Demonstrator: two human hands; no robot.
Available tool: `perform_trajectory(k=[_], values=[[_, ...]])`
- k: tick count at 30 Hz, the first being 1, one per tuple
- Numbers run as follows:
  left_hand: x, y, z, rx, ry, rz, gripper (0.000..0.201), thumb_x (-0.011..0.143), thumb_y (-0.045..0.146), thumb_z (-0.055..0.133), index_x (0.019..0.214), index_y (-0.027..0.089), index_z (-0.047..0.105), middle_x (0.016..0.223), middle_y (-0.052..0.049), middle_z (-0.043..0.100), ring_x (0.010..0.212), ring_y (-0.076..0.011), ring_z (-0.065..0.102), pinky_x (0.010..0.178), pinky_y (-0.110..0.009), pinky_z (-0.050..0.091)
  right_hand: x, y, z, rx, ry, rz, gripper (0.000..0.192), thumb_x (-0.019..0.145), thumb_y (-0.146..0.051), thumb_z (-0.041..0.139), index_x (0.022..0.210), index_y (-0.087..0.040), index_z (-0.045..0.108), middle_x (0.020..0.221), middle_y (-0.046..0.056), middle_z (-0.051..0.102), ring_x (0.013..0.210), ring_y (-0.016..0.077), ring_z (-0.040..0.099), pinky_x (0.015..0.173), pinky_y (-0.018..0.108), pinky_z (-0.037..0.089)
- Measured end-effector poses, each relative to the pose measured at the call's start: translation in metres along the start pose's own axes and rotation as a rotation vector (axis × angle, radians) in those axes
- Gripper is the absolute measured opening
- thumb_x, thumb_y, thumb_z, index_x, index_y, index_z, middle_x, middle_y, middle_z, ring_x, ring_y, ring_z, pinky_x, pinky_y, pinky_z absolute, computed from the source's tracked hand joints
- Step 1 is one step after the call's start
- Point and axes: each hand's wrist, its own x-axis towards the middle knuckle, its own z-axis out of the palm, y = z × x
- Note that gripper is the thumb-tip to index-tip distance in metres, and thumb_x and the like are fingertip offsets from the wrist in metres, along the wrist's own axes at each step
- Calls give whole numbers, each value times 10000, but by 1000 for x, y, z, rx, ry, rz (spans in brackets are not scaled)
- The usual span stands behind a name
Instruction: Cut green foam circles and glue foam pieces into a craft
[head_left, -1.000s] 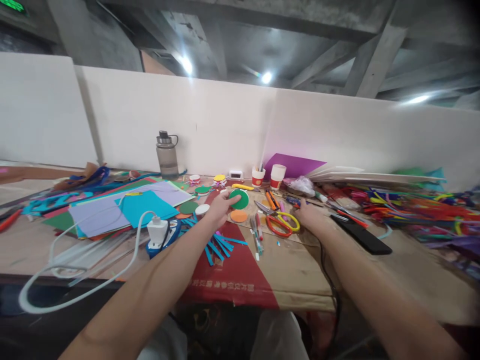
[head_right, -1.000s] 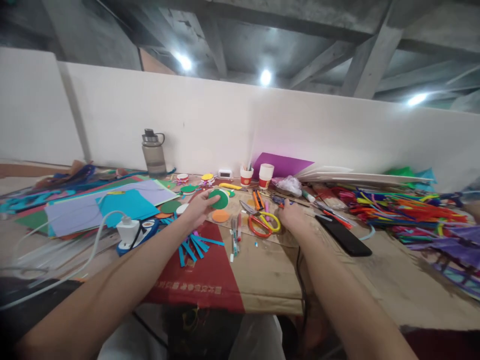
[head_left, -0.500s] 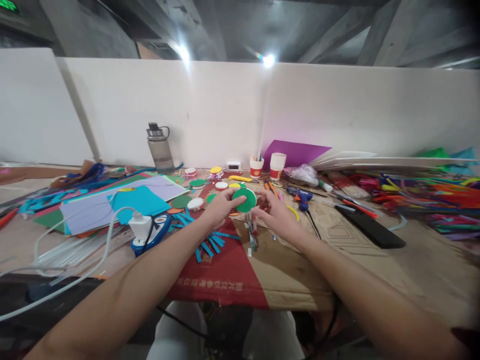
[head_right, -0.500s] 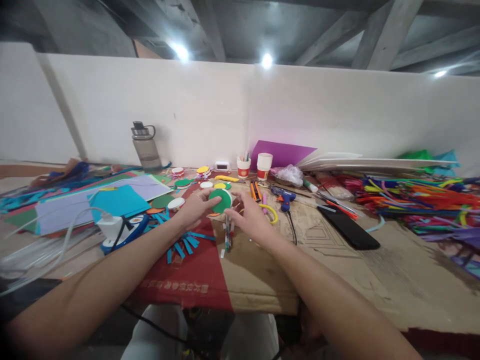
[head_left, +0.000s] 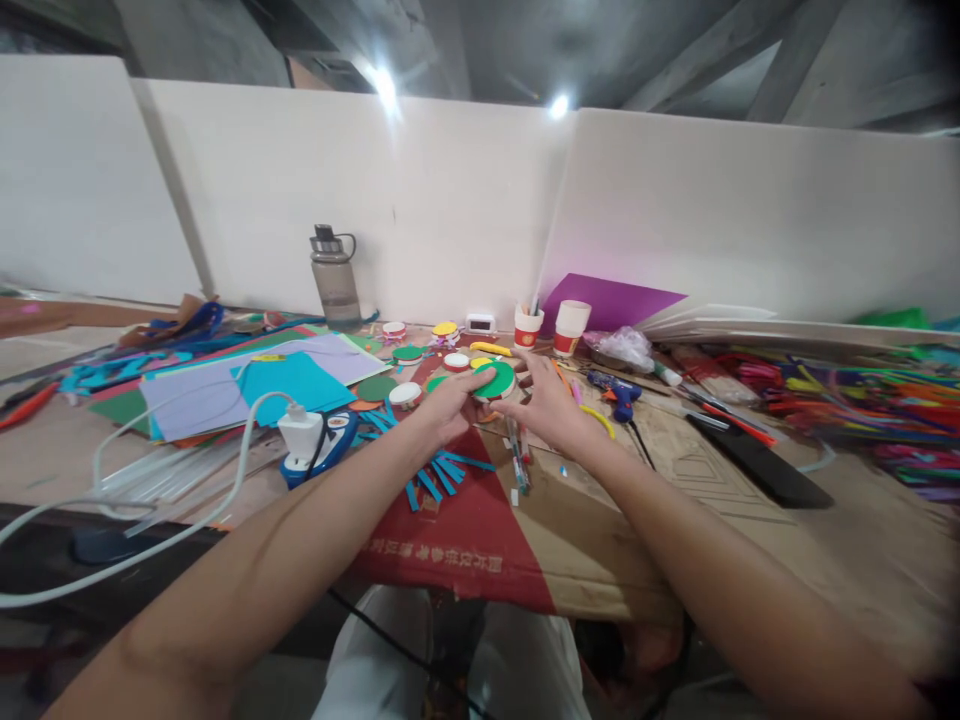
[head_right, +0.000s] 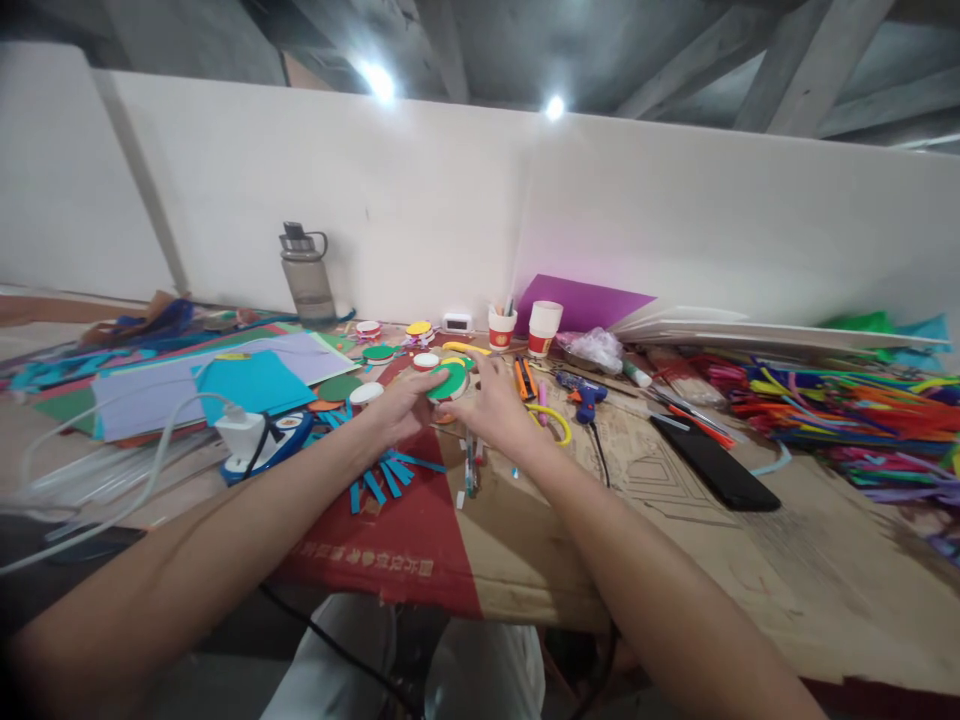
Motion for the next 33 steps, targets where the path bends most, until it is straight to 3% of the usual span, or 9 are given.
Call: perform_trajectory(k=[4, 7, 10, 17, 23, 28, 33], values=[[-6, -1, 5, 303, 5, 142, 301, 621, 289, 822, 836, 136, 679, 789, -39, 686, 667, -151, 610, 596, -261, 479, -8, 2, 2, -59, -4, -114, 756, 725, -269, 757, 1401, -258, 417, 1309, 119, 463, 1292, 286, 423, 1088, 491, 372], [-13, 0, 9, 584, -15, 283, 274, 631, 327, 804, 784, 134, 684, 731, -13, 656, 675, -143, 581, 636, -249, 455, -14, 3, -2, -91, -31, -160, 687, 729, -232, 744, 1355, -257, 462, 1282, 113, 479, 1271, 282, 453, 1083, 490, 383], [-16, 2, 10, 648, -55, 298, 284, 646, 352, 786, 794, 129, 693, 748, -15, 650, 695, -150, 577, 649, -252, 457, -17, 5, -7, -107, -54, -214, 628, 733, -200, 734, 1311, -238, 492, 1271, 112, 496, 1266, 274, 465, 1092, 483, 378], [-10, -2, 5, 497, -144, 310, 386, 634, 362, 824, 923, 142, 693, 870, -28, 673, 773, -157, 605, 696, -249, 477, -17, 6, -13, -106, 11, -294, 637, 724, -123, 702, 1309, -226, 475, 1281, 121, 499, 1272, 271, 458, 1083, 486, 387], [-14, 4, 12, 99, -235, 44, 488, 765, 593, 665, 977, 154, 680, 964, -89, 706, 898, -234, 654, 730, -319, 525, -17, -1, -18, -86, 66, -306, 554, 740, -131, 695, 1250, -244, 513, 1243, 113, 511, 1219, 270, 498, 1027, 469, 436], [-14, 5, 13, 58, -272, -32, 454, 858, 566, 567, 1015, 153, 668, 992, -100, 713, 932, -232, 672, 754, -337, 541, -18, -1, -17, -115, 76, -299, 581, 735, -118, 687, 1266, -267, 504, 1249, 104, 506, 1251, 285, 471, 1045, 499, 410], [-9, -1, 7, 24, -245, -71, 392, 874, 495, 583, 1017, 140, 668, 934, -100, 723, 824, -195, 678, 748, -325, 540, -18, 1, -15, -75, 75, -311, 571, 748, -141, 691, 1264, -287, 495, 1239, 96, 488, 1208, 271, 493, 1021, 486, 435]])
